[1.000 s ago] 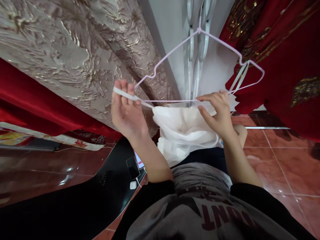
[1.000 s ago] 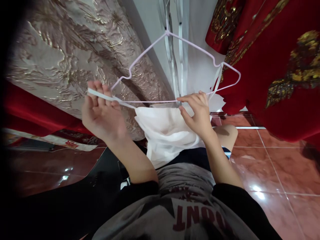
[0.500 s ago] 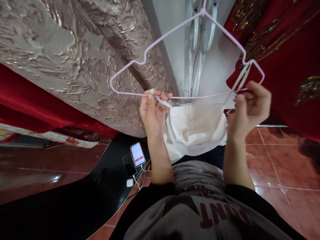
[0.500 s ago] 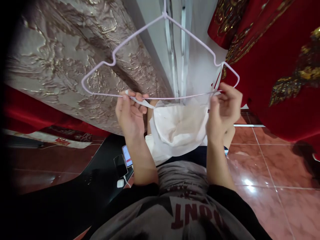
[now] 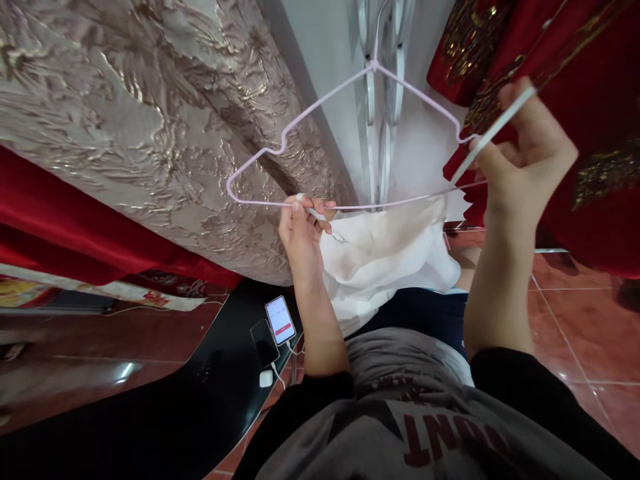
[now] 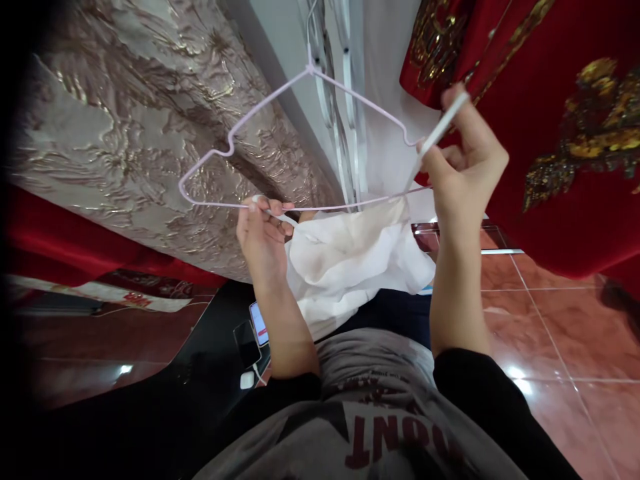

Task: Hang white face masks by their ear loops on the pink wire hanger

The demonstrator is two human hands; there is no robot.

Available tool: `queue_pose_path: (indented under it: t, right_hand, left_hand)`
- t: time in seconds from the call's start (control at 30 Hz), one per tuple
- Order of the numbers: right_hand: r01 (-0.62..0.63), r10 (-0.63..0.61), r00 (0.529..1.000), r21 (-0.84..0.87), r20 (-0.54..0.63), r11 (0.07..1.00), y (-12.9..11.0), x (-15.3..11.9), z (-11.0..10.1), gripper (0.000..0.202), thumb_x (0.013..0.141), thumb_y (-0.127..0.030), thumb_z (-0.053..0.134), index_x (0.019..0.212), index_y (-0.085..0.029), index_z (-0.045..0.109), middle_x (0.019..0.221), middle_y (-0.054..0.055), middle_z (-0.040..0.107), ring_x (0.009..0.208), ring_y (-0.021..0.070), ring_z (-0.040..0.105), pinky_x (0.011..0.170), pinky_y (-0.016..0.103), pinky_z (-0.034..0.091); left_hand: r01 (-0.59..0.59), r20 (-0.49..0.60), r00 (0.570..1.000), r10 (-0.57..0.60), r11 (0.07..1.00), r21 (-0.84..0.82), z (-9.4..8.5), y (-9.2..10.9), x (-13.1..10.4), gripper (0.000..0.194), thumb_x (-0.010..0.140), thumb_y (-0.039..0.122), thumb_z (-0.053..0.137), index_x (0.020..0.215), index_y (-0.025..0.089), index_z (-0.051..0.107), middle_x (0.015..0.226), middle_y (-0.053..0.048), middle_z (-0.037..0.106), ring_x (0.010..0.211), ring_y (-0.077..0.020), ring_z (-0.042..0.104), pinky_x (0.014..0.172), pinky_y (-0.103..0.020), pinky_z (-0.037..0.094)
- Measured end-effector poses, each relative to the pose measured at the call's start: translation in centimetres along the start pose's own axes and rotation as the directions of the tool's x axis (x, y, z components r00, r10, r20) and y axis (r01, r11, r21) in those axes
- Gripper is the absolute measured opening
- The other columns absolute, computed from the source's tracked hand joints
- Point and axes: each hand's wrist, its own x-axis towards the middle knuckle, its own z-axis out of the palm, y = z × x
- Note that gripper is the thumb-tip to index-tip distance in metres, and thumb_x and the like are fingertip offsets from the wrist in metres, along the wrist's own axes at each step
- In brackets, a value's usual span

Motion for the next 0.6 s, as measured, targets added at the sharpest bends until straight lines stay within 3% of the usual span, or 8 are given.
queue_pose_path:
  t: [0.1,0.2,0.23,0.3,0.33,0.43,0.5,0.6]
  right_hand:
    - [0.203,-0.201,0.956,-0.009,-0.213,0.979,3.1,-1.4,-1.2,0.069,0.083,-0.043,0.096,0.147,-0.031,0.075,0.145,0.01,0.073,0.111,0.0248,0.073,0.06,0.031,0.053]
    - [0.393,-0.409,0.807,-0.13,-0.425,0.91,1.4,-4.1,-0.7,0.051,0.093,-0.055,0.086,0.137,-0.03,0.08,0.126,0.007,0.074,0.114,0.0245,0.071,0.071,0.034,0.056]
    - [0.362,-0.388,0.821,-0.144,-0.42,0.921,0.1,-5.0,-0.2,0.037,0.097,-0.05,0.083,0.128,-0.03,0.083,0.113,0.006,0.075,0.107,0.0228,0.071,0.073,0.035,0.056]
    - [0.222,-0.242,0.958,-0.139,-0.153,0.965,-2.7,-6.4,1.1,0.021,0.097,-0.041,0.083,0.116,-0.03,0.086,0.106,0.004,0.078,0.082,0.0155,0.066,0.066,0.031,0.051]
    - [0.156,-0.156,0.988,-0.149,0.016,0.976,-3.9,-6.9,1.7,0.022,0.097,-0.041,0.083,0.116,-0.031,0.086,0.107,0.003,0.079,0.074,0.0131,0.061,0.062,0.031,0.05]
    - [0.001,0.068,0.916,-0.173,0.395,0.985,-5.6,-7.5,2.9,0.025,0.094,-0.045,0.084,0.114,-0.03,0.084,0.111,0.003,0.079,0.065,0.0094,0.052,0.057,0.029,0.047]
    - [-0.027,0.098,0.898,-0.169,0.429,0.985,-5.3,-7.5,2.9,0.023,0.094,-0.044,0.085,0.112,-0.029,0.083,0.108,0.002,0.076,0.065,0.0091,0.049,0.056,0.028,0.045]
    - [0.002,0.055,0.943,-0.17,0.327,0.986,-4.5,-7.3,2.0,0.021,0.092,-0.043,0.087,0.109,-0.03,0.082,0.107,0.002,0.073,0.066,0.01,0.047,0.056,0.028,0.042]
  left_hand:
    - [0.005,-0.004,1.0,-0.005,1.0,-0.004,0.1,0.0,-0.1,0.04,0.102,0.054,0.08,0.089,0.022,0.061,0.077,0.0,0.065,0.086,-0.0173,0.08,0.048,-0.017,0.048]
    - [0.021,-0.026,0.999,-0.021,1.0,-0.001,0.3,-0.5,-0.2,0.039,0.104,0.055,0.078,0.089,0.023,0.061,0.078,-0.001,0.065,0.087,-0.018,0.08,0.05,-0.018,0.05]
    - [0.021,-0.02,1.0,-0.021,1.0,-0.009,0.3,-0.8,-0.2,0.039,0.104,0.055,0.078,0.09,0.023,0.062,0.079,-0.001,0.066,0.088,-0.0184,0.081,0.05,-0.018,0.05]
    - [0.011,0.01,1.0,-0.01,0.999,-0.032,0.5,-1.3,-0.4,0.038,0.103,0.057,0.079,0.092,0.023,0.065,0.082,-0.003,0.069,0.093,-0.0196,0.082,0.051,-0.018,0.05]
    - [0.004,0.027,1.0,-0.003,0.999,-0.037,0.5,-1.5,-0.5,0.038,0.102,0.058,0.079,0.094,0.023,0.067,0.084,-0.003,0.071,0.095,-0.0206,0.083,0.051,-0.019,0.05]
    - [-0.006,0.053,0.999,0.006,1.0,0.006,0.5,-1.9,-1.1,0.039,0.102,0.061,0.077,0.099,0.022,0.072,0.092,-0.007,0.078,0.103,-0.0239,0.084,0.054,-0.019,0.052]
    - [-0.032,0.05,0.998,0.029,0.997,0.066,-0.2,-2.0,-1.2,0.035,0.103,0.057,0.077,0.106,0.022,0.077,0.103,-0.01,0.083,0.106,-0.0255,0.085,0.057,-0.021,0.055]
    - [-0.187,-0.03,0.98,0.195,0.968,0.168,-2.7,-2.0,-0.4,0.026,0.101,0.043,0.079,0.118,0.023,0.083,0.124,-0.011,0.085,0.11,-0.0257,0.084,0.064,-0.024,0.062]
